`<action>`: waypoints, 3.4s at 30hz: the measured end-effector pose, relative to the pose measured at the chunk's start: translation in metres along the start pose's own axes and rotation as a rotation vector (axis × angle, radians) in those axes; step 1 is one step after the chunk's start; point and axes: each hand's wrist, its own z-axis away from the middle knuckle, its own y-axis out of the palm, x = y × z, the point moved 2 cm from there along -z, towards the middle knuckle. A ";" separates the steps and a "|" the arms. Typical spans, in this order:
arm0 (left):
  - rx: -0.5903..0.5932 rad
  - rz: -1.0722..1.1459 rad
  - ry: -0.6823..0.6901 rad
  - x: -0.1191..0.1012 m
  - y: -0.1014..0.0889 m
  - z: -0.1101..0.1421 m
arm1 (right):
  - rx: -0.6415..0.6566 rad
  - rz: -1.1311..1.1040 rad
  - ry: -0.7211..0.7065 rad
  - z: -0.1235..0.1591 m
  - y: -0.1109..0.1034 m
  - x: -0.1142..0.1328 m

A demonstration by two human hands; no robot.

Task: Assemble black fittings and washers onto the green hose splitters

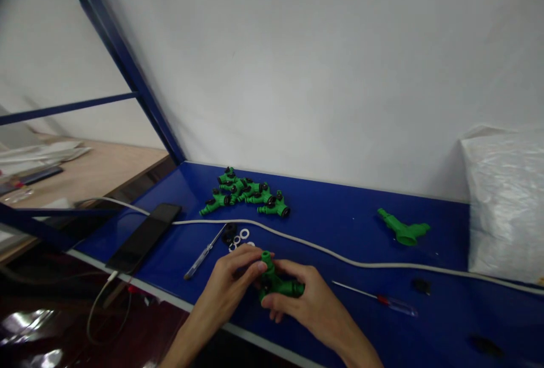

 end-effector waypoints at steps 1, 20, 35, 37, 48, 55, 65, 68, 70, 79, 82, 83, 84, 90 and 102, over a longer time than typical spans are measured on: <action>-0.016 -0.017 0.002 0.001 -0.004 0.002 | -0.001 0.006 0.002 0.000 0.000 0.000; -0.252 -0.685 0.102 0.033 -0.038 0.010 | -0.022 0.026 -0.156 -0.013 -0.013 0.041; -0.122 0.004 -0.103 -0.003 -0.022 -0.025 | -0.122 -0.040 -0.055 -0.018 -0.015 0.032; -0.079 0.138 -0.118 -0.012 -0.015 -0.040 | -0.113 0.006 -0.052 -0.019 -0.016 0.030; 0.044 0.110 -0.033 -0.013 0.009 -0.078 | -0.158 0.064 -0.065 -0.021 -0.022 0.024; 0.175 0.212 -0.074 -0.005 0.009 -0.076 | -0.241 0.001 -0.048 -0.019 -0.021 0.025; 0.199 0.331 -0.091 -0.005 0.013 -0.071 | -0.221 -0.090 -0.002 -0.014 -0.020 0.031; 0.179 0.273 -0.060 -0.003 0.014 -0.072 | -0.164 -0.147 0.049 -0.013 -0.018 0.032; 0.184 0.264 -0.062 -0.003 0.015 -0.072 | -0.155 -0.181 0.076 -0.011 -0.018 0.032; 0.180 0.278 -0.075 -0.011 0.015 -0.071 | -0.200 -0.202 0.055 -0.008 -0.022 0.031; 0.198 0.309 -0.118 -0.014 0.016 -0.069 | -0.217 -0.167 0.047 -0.006 -0.026 0.030; 0.198 0.314 -0.133 -0.015 0.016 -0.069 | -0.227 -0.142 0.044 -0.006 -0.027 0.029; 0.199 0.317 -0.145 -0.016 0.015 -0.069 | -0.238 -0.114 0.045 -0.006 -0.028 0.029; 0.306 0.264 -0.206 -0.018 0.017 -0.067 | -0.275 -0.007 0.043 -0.006 -0.032 0.027; 0.329 0.328 -0.196 -0.011 0.023 -0.069 | -0.173 0.133 -0.125 -0.010 -0.028 0.037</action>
